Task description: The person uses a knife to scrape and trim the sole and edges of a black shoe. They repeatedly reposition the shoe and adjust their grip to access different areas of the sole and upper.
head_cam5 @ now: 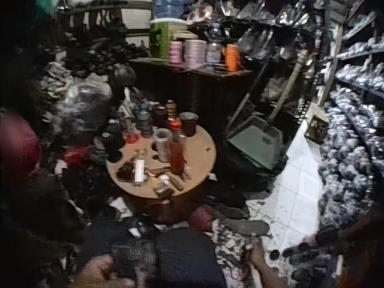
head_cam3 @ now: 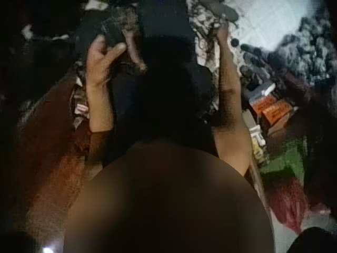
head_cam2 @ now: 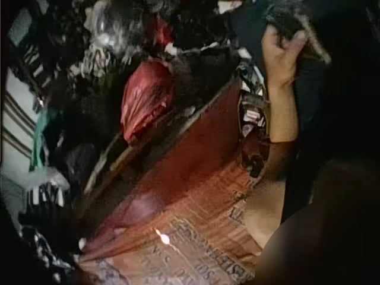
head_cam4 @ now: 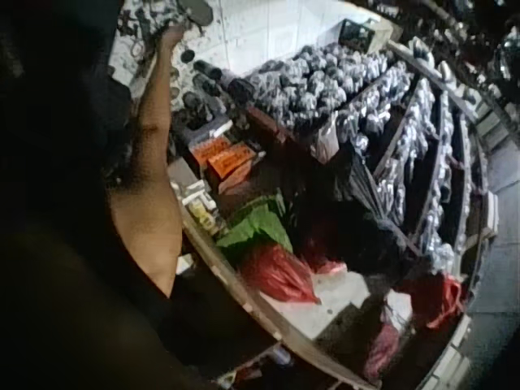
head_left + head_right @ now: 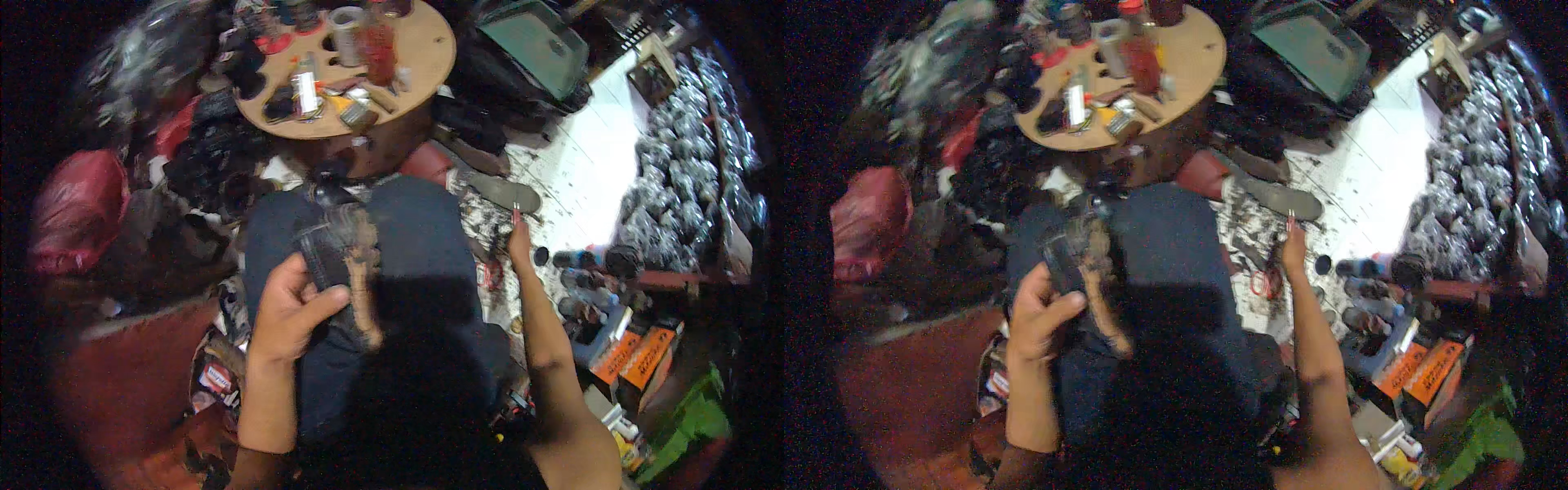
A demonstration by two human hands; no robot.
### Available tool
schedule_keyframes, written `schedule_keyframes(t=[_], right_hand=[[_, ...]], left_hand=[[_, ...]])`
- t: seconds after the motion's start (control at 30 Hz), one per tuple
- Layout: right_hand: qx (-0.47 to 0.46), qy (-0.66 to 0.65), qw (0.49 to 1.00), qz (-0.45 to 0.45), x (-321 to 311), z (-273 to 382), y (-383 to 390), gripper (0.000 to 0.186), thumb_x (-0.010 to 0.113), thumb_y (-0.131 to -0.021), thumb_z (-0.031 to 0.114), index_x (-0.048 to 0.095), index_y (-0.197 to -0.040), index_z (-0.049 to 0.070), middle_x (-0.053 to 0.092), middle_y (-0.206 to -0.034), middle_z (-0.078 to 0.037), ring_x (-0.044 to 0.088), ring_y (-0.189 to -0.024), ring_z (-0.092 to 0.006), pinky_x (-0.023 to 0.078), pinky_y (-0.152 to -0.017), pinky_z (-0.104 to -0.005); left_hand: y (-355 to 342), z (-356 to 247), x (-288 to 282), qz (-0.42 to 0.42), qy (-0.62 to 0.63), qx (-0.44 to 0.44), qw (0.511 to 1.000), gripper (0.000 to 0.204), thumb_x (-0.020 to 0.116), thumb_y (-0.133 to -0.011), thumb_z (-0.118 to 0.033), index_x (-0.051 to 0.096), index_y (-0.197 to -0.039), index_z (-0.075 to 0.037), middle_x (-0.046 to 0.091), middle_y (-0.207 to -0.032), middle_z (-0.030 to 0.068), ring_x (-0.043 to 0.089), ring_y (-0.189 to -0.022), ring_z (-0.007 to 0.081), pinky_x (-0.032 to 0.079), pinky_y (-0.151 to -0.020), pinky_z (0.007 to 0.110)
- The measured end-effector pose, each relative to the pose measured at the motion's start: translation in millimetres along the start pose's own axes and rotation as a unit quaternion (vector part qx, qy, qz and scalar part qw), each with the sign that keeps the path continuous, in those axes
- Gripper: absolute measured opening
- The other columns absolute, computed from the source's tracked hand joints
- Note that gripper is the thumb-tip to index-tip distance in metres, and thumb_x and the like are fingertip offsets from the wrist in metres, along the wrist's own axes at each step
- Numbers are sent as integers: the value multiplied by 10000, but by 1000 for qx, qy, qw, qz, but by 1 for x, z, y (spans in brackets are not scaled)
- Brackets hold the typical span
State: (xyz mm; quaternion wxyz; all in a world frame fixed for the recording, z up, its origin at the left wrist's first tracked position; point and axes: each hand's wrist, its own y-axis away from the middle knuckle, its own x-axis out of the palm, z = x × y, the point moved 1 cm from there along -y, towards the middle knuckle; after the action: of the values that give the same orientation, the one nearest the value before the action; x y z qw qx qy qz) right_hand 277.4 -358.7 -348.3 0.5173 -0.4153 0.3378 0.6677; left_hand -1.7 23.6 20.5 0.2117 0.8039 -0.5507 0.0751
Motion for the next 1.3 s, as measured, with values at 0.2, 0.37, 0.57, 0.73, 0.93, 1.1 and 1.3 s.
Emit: schedule_keyframes(t=[0.2,0.37,0.57,0.73,0.93,1.1,1.3], right_hand=[[-41,-349,934,-64,-141,156,57,435,481,-1131,282,530,-1504,64,631,-1116,-24,431,-701,-51,406,-646,-225],[-302,-215,920,-126,-232,264,97,426,652,-997,79,646,-1423,101,690,-1092,-140,676,-908,-225,537,-821,-337],[-461,-62,878,-109,-270,311,114,532,820,-824,120,719,-1342,188,670,-948,-87,624,-753,-256,483,-637,-364],[-495,19,864,-92,-280,327,120,519,837,-815,174,732,-1320,228,645,-885,-42,585,-699,-212,436,-586,-352],[-486,18,868,-95,-278,333,114,520,829,-821,159,730,-1327,225,612,-847,-43,563,-670,-219,437,-577,-353],[-471,17,879,-76,-276,337,113,530,827,-816,128,732,-1329,225,584,-814,-46,551,-649,-223,437,-569,-352],[-477,33,874,-90,-276,352,107,498,825,-824,184,744,-1312,240,581,-827,-41,567,-672,-221,441,-575,-355]], left_hand=[[-11,6,-6,45,70,-52,995,421,762,-910,-16,635,-1310,1,722,-1230,61,685,-1113,148,524,-1022,319],[-13,8,-1,72,140,-68,985,407,747,-913,-2,636,-1304,-9,726,-1200,54,698,-1081,155,540,-1010,330],[-8,11,-2,106,193,-63,973,433,746,-898,-16,613,-1310,2,726,-1165,92,710,-1042,197,551,-997,351],[-8,14,-8,120,215,-57,968,412,726,-906,13,622,-1305,-3,731,-1163,90,710,-1048,189,555,-995,354],[-10,20,-12,120,209,-53,969,405,723,-908,17,629,-1301,-3,734,-1163,87,712,-1046,190,555,-992,345],[-13,20,-12,125,220,-53,966,343,716,-922,38,651,-1256,-11,738,-1118,64,710,-997,155,572,-926,315],[-14,18,-9,114,219,-60,967,324,710,-927,39,656,-1243,-9,742,-1086,68,721,-945,154,592,-873,307]])
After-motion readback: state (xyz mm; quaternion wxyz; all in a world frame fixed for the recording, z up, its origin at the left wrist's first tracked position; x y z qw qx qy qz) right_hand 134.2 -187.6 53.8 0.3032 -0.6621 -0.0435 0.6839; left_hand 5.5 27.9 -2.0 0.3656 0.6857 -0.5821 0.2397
